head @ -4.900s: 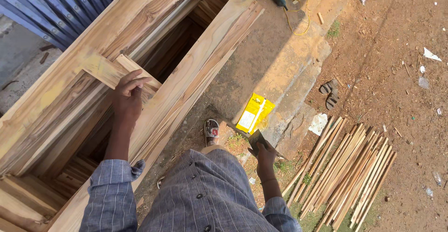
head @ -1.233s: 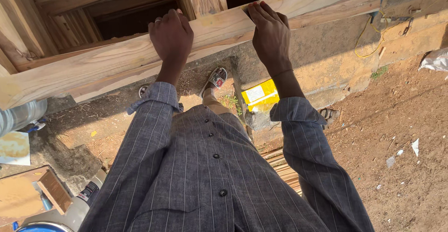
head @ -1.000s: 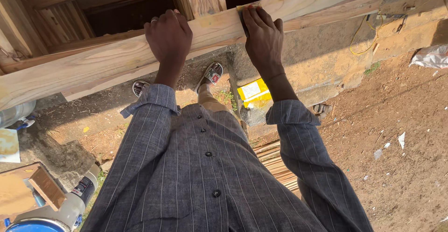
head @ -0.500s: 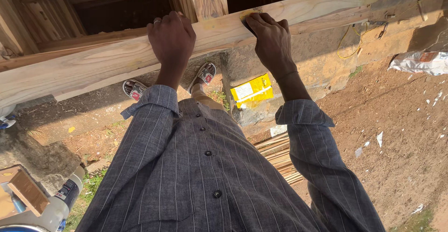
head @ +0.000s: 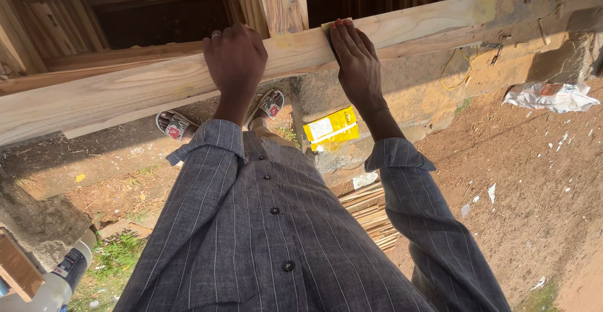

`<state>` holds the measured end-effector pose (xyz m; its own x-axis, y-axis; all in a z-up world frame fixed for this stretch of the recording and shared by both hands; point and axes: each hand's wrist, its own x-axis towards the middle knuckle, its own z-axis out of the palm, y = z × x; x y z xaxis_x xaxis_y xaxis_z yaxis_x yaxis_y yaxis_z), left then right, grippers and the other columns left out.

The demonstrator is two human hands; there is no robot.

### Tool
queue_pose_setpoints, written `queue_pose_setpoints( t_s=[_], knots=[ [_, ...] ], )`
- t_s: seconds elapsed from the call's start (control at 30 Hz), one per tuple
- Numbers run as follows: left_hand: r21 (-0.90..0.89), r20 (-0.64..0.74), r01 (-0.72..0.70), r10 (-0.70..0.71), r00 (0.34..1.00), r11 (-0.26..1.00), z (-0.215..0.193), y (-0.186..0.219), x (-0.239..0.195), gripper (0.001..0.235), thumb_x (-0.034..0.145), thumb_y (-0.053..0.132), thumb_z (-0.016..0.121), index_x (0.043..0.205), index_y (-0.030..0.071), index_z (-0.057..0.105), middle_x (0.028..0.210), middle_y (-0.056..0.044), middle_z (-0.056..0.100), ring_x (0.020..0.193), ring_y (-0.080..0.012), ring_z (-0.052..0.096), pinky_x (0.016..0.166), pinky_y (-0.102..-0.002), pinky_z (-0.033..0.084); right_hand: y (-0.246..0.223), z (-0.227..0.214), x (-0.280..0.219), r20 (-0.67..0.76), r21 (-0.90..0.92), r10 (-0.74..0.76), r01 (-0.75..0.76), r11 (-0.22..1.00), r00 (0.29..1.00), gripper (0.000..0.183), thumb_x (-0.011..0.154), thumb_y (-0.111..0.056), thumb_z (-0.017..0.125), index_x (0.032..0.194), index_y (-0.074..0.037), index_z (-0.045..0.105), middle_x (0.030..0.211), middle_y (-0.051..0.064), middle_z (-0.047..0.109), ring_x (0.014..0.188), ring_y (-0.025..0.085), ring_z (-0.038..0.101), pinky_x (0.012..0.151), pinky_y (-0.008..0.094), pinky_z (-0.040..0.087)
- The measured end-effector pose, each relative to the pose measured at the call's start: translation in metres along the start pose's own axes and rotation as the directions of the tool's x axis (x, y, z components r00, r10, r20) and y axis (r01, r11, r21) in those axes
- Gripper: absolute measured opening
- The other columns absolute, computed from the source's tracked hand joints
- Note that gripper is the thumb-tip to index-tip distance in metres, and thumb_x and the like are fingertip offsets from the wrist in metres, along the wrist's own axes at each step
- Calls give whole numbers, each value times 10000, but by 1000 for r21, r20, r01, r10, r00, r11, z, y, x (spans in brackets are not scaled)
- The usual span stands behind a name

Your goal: The person sands the surfaces and edges of a wooden window frame by hand using a piece of sandpaper.

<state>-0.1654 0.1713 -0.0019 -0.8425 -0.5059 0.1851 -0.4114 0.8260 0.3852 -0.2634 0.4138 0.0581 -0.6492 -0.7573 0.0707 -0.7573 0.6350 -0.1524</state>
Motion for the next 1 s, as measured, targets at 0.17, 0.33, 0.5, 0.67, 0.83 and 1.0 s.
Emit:
queue_pose_setpoints(
  t_s=[0.17, 0.33, 0.5, 0.67, 0.83, 1.0],
  knots=[
    [19, -21, 4, -4, 1000, 1000, 2, 0, 0, 317, 984, 222, 563, 698, 95, 614, 630, -104, 622, 634, -284, 618, 656, -440, 446, -5, 20, -10, -94, 77, 46, -39, 996, 994, 521, 1031, 68, 570, 1539, -32, 514, 1591, 138, 504, 1520, 290, 412, 1271, 462, 366],
    [-41, 31, 5, -4, 1000, 999, 2, -3, 4, 345, 1028, 203, 554, 706, 96, 618, 607, -93, 612, 570, -262, 587, 634, -441, 437, -6, 10, -11, -35, 38, 78, -77, 996, 996, 495, 1014, 70, 576, 1498, -37, 561, 1539, 121, 563, 1490, 268, 459, 1247, 453, 388],
    [-20, 44, 10, -9, 999, 1000, -4, 0, 3, 335, 1017, 204, 557, 705, 99, 619, 588, -90, 604, 566, -261, 595, 618, -444, 437, -11, -4, -3, -9, 0, 75, -75, 997, 997, 480, 949, 87, 566, 1409, -33, 629, 1453, 130, 628, 1423, 260, 530, 1187, 446, 415],
    [21, -9, -9, 10, 1000, 1000, 0, -1, 1, 311, 991, 233, 562, 720, 99, 633, 640, -98, 644, 609, -276, 632, 637, -444, 455, -5, -14, 2, 43, 33, 78, -79, 996, 996, 459, 925, 103, 554, 1344, -39, 677, 1376, 152, 679, 1359, 280, 591, 1126, 429, 473],
    [-27, 116, 9, -6, 993, 1000, -9, -1, 2, 310, 995, 231, 556, 742, 83, 655, 653, -124, 670, 639, -292, 656, 665, -458, 464, -8, -51, 22, 315, -15, 101, -102, 995, 944, 489, 874, 82, 556, 1246, -161, 760, 1224, 142, 735, 1159, 297, 678, 946, 435, 560],
    [45, 105, -17, 13, 994, 999, -11, 0, 4, 325, 999, 259, 543, 758, 83, 671, 671, -128, 683, 661, -301, 670, 686, -460, 473, 2, -112, 67, 301, 58, 230, -258, 964, 925, 598, 830, 87, 490, 1198, -255, 815, 1090, 126, 775, 859, 306, 737, 749, 440, 587]
  ],
)
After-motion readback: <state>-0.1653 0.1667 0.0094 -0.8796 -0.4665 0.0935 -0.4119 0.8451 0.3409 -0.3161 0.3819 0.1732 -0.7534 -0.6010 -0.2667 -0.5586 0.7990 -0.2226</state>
